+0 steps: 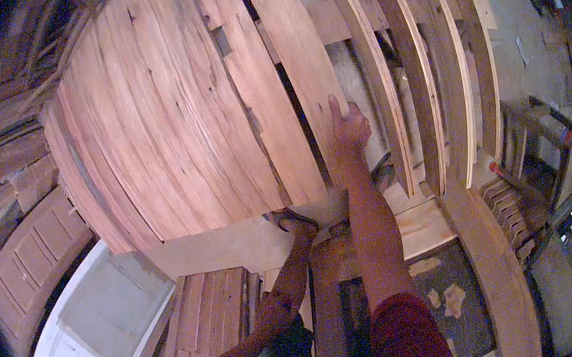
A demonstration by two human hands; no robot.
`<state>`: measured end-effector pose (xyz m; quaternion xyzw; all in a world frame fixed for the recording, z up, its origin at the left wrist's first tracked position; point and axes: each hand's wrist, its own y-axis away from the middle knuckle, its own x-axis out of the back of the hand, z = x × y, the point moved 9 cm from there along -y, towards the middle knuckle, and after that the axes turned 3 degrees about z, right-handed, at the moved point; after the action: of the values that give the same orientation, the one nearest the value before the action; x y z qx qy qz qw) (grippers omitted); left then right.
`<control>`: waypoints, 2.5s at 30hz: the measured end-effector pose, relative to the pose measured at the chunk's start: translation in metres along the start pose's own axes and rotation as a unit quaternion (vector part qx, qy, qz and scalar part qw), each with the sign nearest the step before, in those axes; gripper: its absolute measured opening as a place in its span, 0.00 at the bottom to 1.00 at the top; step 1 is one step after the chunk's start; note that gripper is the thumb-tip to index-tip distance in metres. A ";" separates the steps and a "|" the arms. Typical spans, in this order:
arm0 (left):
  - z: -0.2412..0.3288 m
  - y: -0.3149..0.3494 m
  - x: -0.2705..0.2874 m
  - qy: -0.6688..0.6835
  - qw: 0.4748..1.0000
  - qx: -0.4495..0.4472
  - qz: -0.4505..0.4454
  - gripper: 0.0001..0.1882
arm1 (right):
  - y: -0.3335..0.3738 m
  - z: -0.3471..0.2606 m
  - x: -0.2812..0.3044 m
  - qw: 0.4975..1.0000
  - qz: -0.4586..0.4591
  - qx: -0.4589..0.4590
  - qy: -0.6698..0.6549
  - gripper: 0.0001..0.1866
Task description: The person applies adhesive to several wooden slats, aligns them into a panel, and then uses a hammer to secure a wooden crossbar across the surface.
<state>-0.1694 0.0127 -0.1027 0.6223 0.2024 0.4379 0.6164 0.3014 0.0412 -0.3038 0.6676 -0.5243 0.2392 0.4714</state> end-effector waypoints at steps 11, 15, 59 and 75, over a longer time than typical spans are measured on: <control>-0.002 0.004 0.011 0.042 0.998 0.031 0.037 0.24 | 0.010 0.001 -0.011 0.998 0.027 0.045 0.020 0.44; 0.000 0.004 0.000 0.026 0.999 -0.005 0.035 0.23 | 0.011 0.008 -0.009 0.996 0.059 0.057 0.037 0.42; 0.061 -0.014 -0.006 -0.035 0.994 0.057 -0.086 0.31 | -0.064 0.126 0.027 0.870 -0.393 -0.179 -0.237 0.35; 0.052 -0.013 -0.006 -0.048 0.996 0.050 -0.063 0.33 | -0.069 0.076 0.061 1.000 -0.014 0.009 0.021 0.37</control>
<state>-0.1278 -0.0208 -0.1089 0.6590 0.2329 0.3572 0.6196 0.3723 -0.0538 -0.3138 0.6742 -0.5022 0.2515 0.4796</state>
